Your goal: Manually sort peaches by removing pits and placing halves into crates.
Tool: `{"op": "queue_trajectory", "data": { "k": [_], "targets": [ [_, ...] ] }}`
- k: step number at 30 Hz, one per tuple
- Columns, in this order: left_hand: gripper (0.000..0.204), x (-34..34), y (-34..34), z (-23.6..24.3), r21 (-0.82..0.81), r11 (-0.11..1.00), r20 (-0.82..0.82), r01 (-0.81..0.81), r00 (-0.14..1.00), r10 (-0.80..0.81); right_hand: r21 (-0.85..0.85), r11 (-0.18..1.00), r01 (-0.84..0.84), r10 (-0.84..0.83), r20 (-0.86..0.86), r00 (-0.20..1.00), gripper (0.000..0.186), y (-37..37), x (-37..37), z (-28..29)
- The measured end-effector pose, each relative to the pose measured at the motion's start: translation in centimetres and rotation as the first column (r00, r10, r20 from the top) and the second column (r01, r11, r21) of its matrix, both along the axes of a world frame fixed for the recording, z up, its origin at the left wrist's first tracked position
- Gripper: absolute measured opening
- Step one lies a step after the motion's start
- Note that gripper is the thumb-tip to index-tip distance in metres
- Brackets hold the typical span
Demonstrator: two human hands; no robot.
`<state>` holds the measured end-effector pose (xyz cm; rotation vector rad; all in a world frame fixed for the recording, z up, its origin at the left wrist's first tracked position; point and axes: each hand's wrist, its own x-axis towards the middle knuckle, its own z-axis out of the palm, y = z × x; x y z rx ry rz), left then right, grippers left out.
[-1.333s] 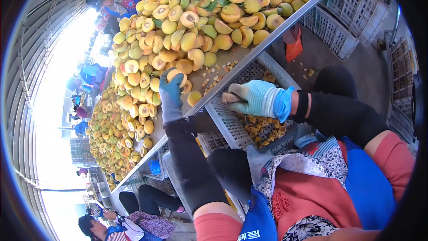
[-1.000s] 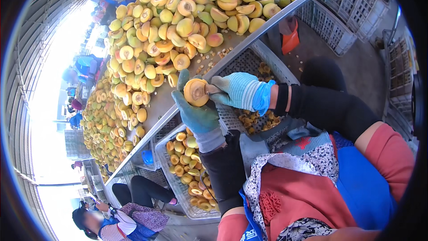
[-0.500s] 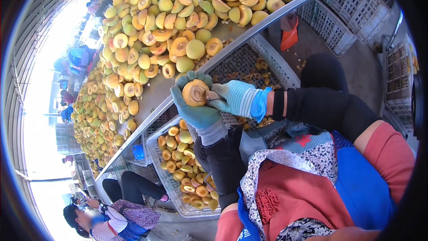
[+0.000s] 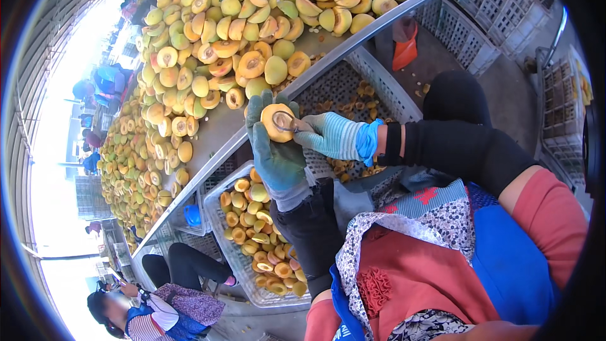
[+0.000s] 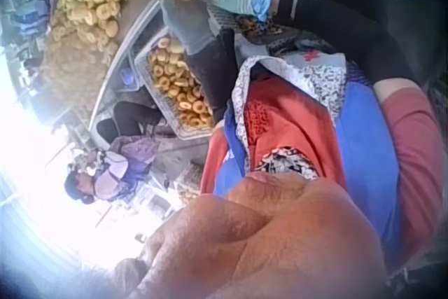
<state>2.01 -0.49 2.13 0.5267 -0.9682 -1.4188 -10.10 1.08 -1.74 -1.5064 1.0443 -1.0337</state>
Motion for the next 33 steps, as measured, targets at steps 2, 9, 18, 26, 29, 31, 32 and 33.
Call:
{"op": "queue_trajectory", "data": {
  "k": [2,9,18,26,29,31,32,33],
  "targets": [
    [0.055,-0.5,0.5,0.8,0.066,0.993,0.050,-0.096,0.994,0.093,-0.059,0.998,-0.021,0.014,-0.126,0.992,0.040,0.3,-0.7,0.5],
    [0.059,-0.3,-0.7,-1.3,0.077,0.990,0.013,-0.116,0.993,0.116,-0.084,0.995,-0.052,0.029,-0.258,0.966,0.039,0.8,-1.0,0.8],
    [0.051,0.3,-0.5,-2.3,0.223,0.974,0.003,-0.021,1.000,0.021,-0.048,0.997,-0.059,0.032,-0.443,0.896,0.048,0.8,-1.3,0.4],
    [0.053,0.5,-0.8,-3.1,0.268,0.963,0.071,0.013,0.997,-0.033,-0.039,0.995,-0.089,0.052,-0.559,0.828,0.051,0.6,-2.0,0.1],
    [0.054,1.7,-1.0,-3.0,0.199,0.976,0.364,0.092,0.917,-0.161,-0.024,0.987,-0.160,0.121,-0.542,0.832,0.050,0.6,-3.1,0.9],
    [0.052,1.4,-0.8,-2.4,0.288,0.953,0.258,0.095,0.951,-0.173,-0.011,0.991,-0.135,0.112,-0.494,0.862,0.048,0.7,-3.0,0.2],
    [0.052,1.0,-0.8,-1.8,0.331,0.939,0.206,0.099,0.963,-0.175,-0.005,0.992,-0.123,0.106,-0.468,0.877,0.047,0.6,-2.8,-0.4],
    [0.054,-0.1,-0.5,-0.8,0.280,0.960,0.170,0.025,0.983,-0.075,0.007,0.997,-0.079,0.077,-0.317,0.945,0.047,0.6,-2.5,-1.5]
  ]
}}
